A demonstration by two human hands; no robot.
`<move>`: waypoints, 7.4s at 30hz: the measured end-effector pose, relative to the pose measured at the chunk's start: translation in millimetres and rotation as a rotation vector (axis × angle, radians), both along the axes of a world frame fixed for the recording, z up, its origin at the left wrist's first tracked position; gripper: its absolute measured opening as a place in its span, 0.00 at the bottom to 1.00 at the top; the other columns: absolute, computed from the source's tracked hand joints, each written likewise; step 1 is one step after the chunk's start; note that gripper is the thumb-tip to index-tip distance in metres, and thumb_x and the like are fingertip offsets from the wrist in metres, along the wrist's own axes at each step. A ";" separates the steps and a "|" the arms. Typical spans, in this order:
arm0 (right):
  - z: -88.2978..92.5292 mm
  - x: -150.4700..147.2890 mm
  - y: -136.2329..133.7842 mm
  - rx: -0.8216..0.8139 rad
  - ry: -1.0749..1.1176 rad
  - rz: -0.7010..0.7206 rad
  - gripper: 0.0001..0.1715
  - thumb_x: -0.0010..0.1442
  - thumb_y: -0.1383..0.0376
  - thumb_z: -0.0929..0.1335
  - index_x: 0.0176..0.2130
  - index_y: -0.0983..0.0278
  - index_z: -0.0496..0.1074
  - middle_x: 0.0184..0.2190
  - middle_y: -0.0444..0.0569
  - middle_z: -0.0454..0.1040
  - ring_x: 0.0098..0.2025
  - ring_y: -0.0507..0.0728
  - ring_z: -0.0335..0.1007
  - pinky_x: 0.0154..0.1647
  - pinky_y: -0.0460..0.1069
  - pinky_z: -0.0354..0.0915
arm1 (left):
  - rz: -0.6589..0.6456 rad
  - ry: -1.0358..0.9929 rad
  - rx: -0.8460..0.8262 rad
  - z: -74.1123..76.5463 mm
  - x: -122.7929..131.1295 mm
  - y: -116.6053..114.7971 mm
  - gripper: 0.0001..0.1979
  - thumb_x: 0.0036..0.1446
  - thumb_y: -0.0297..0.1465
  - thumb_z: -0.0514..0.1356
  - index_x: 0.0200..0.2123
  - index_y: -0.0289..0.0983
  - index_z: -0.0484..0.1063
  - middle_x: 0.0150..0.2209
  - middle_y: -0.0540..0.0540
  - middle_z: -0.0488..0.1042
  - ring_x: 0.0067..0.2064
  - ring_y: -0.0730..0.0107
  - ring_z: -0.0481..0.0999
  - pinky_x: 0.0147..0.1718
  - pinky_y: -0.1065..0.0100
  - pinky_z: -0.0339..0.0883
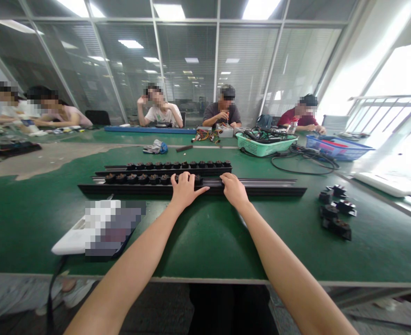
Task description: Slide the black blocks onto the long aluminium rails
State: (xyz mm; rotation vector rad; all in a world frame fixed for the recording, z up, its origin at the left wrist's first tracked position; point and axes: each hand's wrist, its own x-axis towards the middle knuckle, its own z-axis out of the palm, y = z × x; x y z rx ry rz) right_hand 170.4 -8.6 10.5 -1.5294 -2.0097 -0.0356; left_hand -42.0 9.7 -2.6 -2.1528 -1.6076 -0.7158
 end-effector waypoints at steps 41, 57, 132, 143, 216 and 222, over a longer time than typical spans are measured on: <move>3.2 -0.7 -3.4 0.002 0.000 -0.028 0.27 0.64 0.78 0.58 0.52 0.62 0.75 0.57 0.53 0.73 0.61 0.58 0.64 0.58 0.50 0.66 | -0.007 -0.011 -0.004 0.9 0.1 -0.5 0.36 0.63 0.59 0.51 0.56 0.34 0.72 0.56 0.31 0.71 0.59 0.44 0.68 0.66 0.41 0.42; 2.2 0.8 -0.8 -0.001 0.033 -0.046 0.29 0.62 0.79 0.58 0.53 0.62 0.78 0.58 0.53 0.74 0.61 0.58 0.65 0.60 0.50 0.65 | -0.008 -0.017 -0.023 1.1 -0.5 -0.2 0.35 0.63 0.59 0.50 0.55 0.36 0.72 0.56 0.31 0.71 0.59 0.45 0.68 0.66 0.40 0.42; 11.6 3.8 -7.4 -0.047 0.012 -0.199 0.24 0.66 0.75 0.58 0.47 0.62 0.79 0.54 0.53 0.75 0.57 0.57 0.67 0.52 0.47 0.66 | 0.001 -0.002 -0.016 1.0 -0.3 0.0 0.37 0.63 0.60 0.50 0.56 0.35 0.71 0.56 0.31 0.71 0.59 0.45 0.68 0.66 0.41 0.42; 14.4 2.4 -11.0 -0.051 0.011 -0.206 0.23 0.68 0.73 0.58 0.47 0.62 0.79 0.53 0.53 0.75 0.57 0.57 0.68 0.53 0.48 0.66 | -0.005 -0.003 -0.021 1.8 -0.3 -0.7 0.38 0.62 0.61 0.50 0.56 0.35 0.71 0.57 0.31 0.70 0.60 0.44 0.67 0.67 0.41 0.41; 14.6 4.3 -11.5 -0.075 0.040 -0.300 0.23 0.67 0.74 0.58 0.49 0.65 0.79 0.54 0.55 0.75 0.58 0.57 0.69 0.55 0.48 0.66 | -0.016 -0.002 -0.018 0.4 -2.2 1.3 0.39 0.62 0.61 0.50 0.56 0.34 0.71 0.57 0.31 0.70 0.59 0.45 0.67 0.66 0.40 0.42; 14.4 4.2 -11.6 -0.080 0.032 -0.307 0.23 0.68 0.74 0.58 0.50 0.65 0.78 0.54 0.56 0.75 0.57 0.58 0.69 0.53 0.48 0.66 | -0.005 -0.006 -0.037 1.2 -1.3 -0.1 0.37 0.62 0.61 0.51 0.56 0.36 0.71 0.57 0.31 0.70 0.59 0.45 0.67 0.66 0.41 0.42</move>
